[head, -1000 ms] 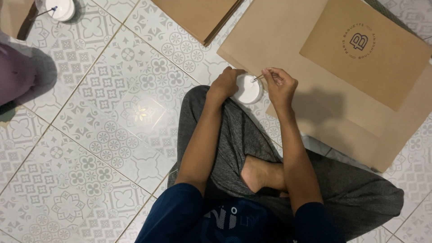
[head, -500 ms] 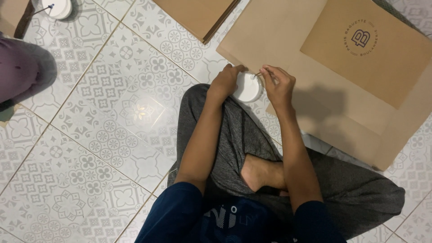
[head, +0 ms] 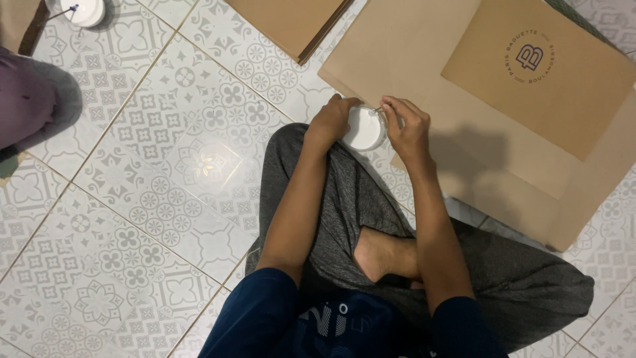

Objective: Assembling paper bags by applying glue to the edges of templates and folding them into shape.

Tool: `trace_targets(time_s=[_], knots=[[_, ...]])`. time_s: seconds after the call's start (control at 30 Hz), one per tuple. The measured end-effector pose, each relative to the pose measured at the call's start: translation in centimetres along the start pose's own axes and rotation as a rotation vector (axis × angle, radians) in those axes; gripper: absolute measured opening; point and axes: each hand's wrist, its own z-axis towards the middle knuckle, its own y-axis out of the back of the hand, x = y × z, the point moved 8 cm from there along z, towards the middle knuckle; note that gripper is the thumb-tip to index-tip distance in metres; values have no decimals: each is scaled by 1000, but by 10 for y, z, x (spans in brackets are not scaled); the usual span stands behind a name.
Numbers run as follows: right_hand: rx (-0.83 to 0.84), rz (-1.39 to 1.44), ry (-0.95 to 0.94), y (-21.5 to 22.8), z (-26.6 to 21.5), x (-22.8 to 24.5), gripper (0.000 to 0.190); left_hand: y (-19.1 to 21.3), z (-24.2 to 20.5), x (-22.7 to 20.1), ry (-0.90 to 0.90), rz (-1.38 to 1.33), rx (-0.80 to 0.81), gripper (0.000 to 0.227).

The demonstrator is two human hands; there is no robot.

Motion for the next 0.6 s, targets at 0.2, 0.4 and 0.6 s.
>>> trace_targets(time_s=[0.2, 0.4, 0.6], knots=[[31, 11, 23, -2, -2, -6, 12, 2, -1, 0, 16, -20, 6, 60], [42, 44, 5, -4, -2, -4, 13, 0, 1, 0, 13, 11, 23, 59], [55, 71, -4, -4, 0, 2, 17, -2, 1, 3, 21, 1, 19, 60]])
